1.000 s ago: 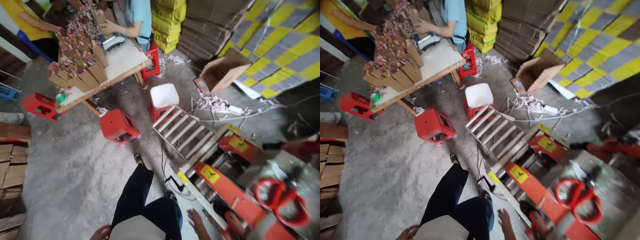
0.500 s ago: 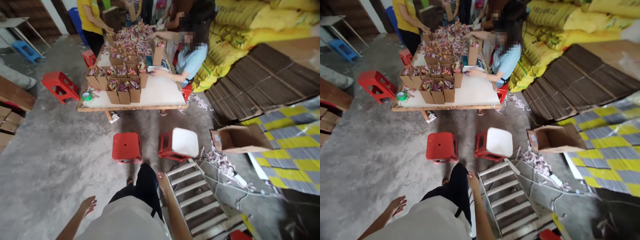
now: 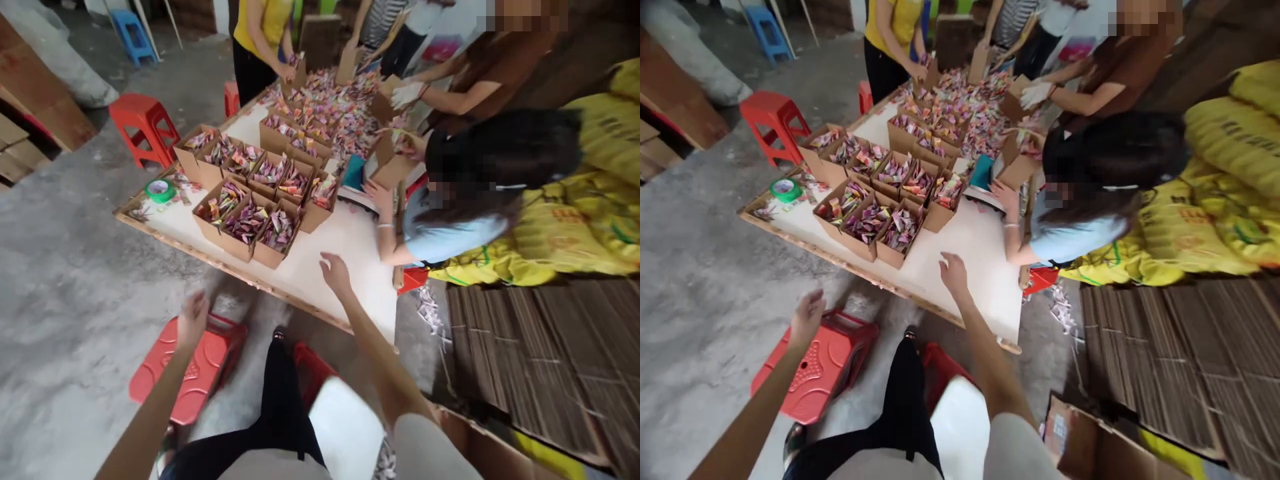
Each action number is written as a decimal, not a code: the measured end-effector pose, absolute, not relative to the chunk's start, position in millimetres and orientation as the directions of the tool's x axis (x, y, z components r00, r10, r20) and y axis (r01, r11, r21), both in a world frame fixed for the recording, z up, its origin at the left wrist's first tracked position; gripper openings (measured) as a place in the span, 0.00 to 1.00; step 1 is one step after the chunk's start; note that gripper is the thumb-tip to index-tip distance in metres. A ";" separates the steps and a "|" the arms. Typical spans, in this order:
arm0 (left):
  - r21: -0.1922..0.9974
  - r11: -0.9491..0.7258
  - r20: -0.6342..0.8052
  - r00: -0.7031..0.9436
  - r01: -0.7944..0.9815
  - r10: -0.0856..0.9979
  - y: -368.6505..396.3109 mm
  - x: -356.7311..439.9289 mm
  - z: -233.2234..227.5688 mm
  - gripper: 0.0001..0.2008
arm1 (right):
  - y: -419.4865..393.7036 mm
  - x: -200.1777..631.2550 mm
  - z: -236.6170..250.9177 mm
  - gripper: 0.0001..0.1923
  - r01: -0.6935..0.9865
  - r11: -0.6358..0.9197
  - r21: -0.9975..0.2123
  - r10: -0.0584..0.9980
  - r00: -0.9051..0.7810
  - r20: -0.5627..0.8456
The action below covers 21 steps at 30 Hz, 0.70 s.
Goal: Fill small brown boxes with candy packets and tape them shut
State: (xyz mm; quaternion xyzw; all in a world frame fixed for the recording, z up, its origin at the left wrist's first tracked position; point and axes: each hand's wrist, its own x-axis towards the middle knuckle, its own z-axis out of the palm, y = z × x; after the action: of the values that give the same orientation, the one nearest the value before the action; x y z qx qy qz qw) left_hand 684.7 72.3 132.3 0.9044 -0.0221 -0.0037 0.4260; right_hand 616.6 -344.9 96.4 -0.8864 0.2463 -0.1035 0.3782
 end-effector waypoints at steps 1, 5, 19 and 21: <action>0.725 -0.660 0.147 0.980 -0.198 -0.134 28.9 709.6 145.7 0.26 | -368.0 644.2 102.0 0.18 -0.320 -0.634 -0.704 -0.485 0.873 0.041; 0.516 -0.648 0.459 0.820 -0.560 -0.342 -103.3 763.1 186.9 0.19 | -419.2 737.6 119.0 0.24 -0.220 -0.730 -0.647 -0.403 0.903 0.147; 0.749 -0.661 0.158 0.956 0.046 0.245 -5.6 587.0 56.6 0.18 | -487.0 900.1 120.7 0.12 0.160 -0.960 -0.231 0.107 0.968 0.227; 0.755 -0.624 0.074 0.919 0.201 0.387 10.9 564.0 41.7 0.21 | -484.6 906.0 111.2 0.16 0.130 -0.960 -0.249 0.055 0.957 0.286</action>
State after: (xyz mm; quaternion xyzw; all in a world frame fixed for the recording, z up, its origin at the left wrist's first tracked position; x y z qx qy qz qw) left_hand 564.0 10.9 41.7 0.8937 0.1645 0.1154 0.4013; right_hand 906.0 -484.6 111.2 -0.9800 -0.0470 -0.1397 0.1335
